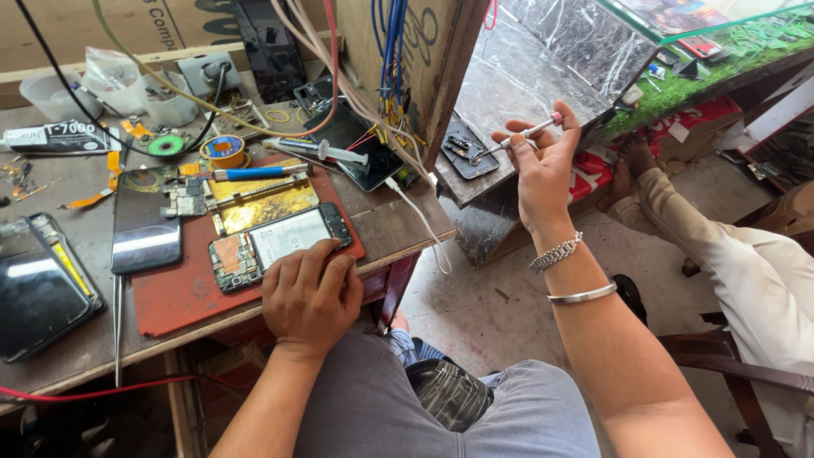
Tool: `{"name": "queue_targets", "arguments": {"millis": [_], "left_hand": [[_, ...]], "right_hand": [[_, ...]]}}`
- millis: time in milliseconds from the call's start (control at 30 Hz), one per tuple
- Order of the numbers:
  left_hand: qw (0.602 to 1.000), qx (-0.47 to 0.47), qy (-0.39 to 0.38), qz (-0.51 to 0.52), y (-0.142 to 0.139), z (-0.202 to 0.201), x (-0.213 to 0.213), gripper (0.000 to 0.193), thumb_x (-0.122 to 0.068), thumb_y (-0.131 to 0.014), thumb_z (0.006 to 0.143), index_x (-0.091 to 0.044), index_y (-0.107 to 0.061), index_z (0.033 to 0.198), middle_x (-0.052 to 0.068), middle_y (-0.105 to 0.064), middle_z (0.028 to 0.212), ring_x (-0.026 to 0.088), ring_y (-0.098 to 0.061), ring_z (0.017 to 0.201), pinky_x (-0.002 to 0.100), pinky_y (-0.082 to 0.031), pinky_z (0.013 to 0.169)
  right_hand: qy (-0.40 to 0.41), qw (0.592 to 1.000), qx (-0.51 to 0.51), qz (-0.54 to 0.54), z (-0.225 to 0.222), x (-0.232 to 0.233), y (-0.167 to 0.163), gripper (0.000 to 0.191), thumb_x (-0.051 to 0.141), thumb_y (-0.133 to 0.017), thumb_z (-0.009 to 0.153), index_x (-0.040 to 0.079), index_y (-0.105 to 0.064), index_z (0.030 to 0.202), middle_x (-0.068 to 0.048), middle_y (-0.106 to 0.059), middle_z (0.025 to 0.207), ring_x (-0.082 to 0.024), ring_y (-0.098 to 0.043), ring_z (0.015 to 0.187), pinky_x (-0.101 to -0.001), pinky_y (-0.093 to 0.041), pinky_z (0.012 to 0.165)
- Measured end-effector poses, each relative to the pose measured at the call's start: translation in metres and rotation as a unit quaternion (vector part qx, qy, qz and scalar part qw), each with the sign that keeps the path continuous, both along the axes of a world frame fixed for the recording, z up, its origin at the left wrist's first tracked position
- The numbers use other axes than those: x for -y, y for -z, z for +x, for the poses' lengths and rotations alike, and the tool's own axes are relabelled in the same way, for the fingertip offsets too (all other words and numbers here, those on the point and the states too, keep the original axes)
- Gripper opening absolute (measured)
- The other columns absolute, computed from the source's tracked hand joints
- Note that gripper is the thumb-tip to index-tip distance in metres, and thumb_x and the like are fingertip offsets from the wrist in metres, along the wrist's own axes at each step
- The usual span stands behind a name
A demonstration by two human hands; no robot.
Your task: The person repairs a disassembled smartphone at a cluttered workbench, holding the phone steady with one hand while using a screwdriver with the other to unscrew and work on the internal components. They reposition the phone, reach for small parts and tools on the bench, and continue driving screws into the device.
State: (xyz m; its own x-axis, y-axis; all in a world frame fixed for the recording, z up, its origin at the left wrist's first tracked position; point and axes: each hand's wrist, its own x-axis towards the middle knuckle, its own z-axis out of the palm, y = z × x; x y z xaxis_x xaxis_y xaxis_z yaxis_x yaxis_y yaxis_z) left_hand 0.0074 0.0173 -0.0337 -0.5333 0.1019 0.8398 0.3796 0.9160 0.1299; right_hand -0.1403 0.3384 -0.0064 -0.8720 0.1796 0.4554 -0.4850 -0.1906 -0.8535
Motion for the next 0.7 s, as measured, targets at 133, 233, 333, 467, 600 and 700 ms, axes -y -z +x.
{"name": "queue_targets", "arguments": {"millis": [133, 233, 333, 467, 600, 700], "left_hand": [[1.000, -0.009, 0.008, 0.002, -0.003, 0.000, -0.001, 0.011, -0.021, -0.071, 0.087, -0.019, -0.071, 0.098, -0.003, -0.069, 0.115, 0.021, -0.065, 0.099, 0.039, -0.047, 0.094], [1.000, -0.010, 0.014, 0.003, -0.002, 0.000, -0.002, 0.010, -0.020, -0.071, 0.088, -0.018, -0.071, 0.098, -0.002, -0.069, 0.116, 0.020, -0.065, 0.100, 0.039, -0.048, 0.094], [1.000, -0.013, 0.019, 0.006, -0.003, 0.000, -0.003, 0.010, -0.019, -0.071, 0.089, -0.018, -0.071, 0.099, -0.002, -0.069, 0.117, 0.020, -0.065, 0.101, 0.039, -0.048, 0.095], [1.000, -0.020, 0.022, 0.008, -0.004, 0.000, -0.005, 0.010, -0.019, -0.070, 0.089, -0.018, -0.070, 0.099, -0.001, -0.069, 0.117, 0.020, -0.066, 0.102, 0.039, -0.049, 0.096], [0.999, -0.020, 0.023, 0.008, -0.005, 0.000, -0.006, 0.010, -0.020, -0.070, 0.088, -0.017, -0.070, 0.098, -0.002, -0.068, 0.116, 0.020, -0.066, 0.102, 0.039, -0.048, 0.095], [0.999, -0.017, 0.028, 0.011, -0.005, 0.001, -0.006, 0.010, -0.019, -0.070, 0.089, -0.017, -0.070, 0.098, -0.001, -0.069, 0.116, 0.019, -0.065, 0.101, 0.039, -0.048, 0.095]], "right_hand": [[-0.026, 1.000, -0.015, -0.001, 0.017, 0.019, -0.010, 0.067, -0.005, -0.055, 0.109, 0.018, -0.017, 0.159, -0.019, -0.061, 0.132, -0.026, -0.071, 0.117, -0.0335, -0.057, 0.103], [-0.043, 0.999, -0.013, -0.004, 0.030, 0.036, -0.015, 0.067, -0.005, -0.056, 0.109, 0.017, -0.017, 0.159, -0.019, -0.061, 0.133, -0.026, -0.071, 0.117, -0.0337, -0.057, 0.102], [-0.059, 0.998, -0.019, 0.012, 0.040, 0.056, -0.019, 0.068, -0.004, -0.056, 0.109, 0.016, -0.016, 0.160, -0.019, -0.061, 0.132, -0.026, -0.070, 0.117, -0.0332, -0.055, 0.102], [-0.087, 0.994, -0.042, 0.054, 0.053, 0.085, -0.021, 0.066, -0.004, -0.056, 0.112, 0.013, -0.015, 0.161, -0.021, -0.062, 0.133, -0.027, -0.070, 0.120, -0.0349, -0.055, 0.108], [-0.119, 0.989, -0.058, 0.062, 0.059, 0.113, -0.018, 0.068, -0.003, -0.056, 0.110, 0.012, -0.013, 0.160, -0.021, -0.061, 0.131, -0.027, -0.071, 0.118, -0.0370, -0.057, 0.108], [-0.136, 0.986, -0.063, 0.071, 0.057, 0.132, -0.012, 0.068, -0.004, -0.056, 0.110, 0.011, -0.012, 0.160, -0.021, -0.062, 0.131, -0.027, -0.072, 0.118, -0.0370, -0.057, 0.109]]}}
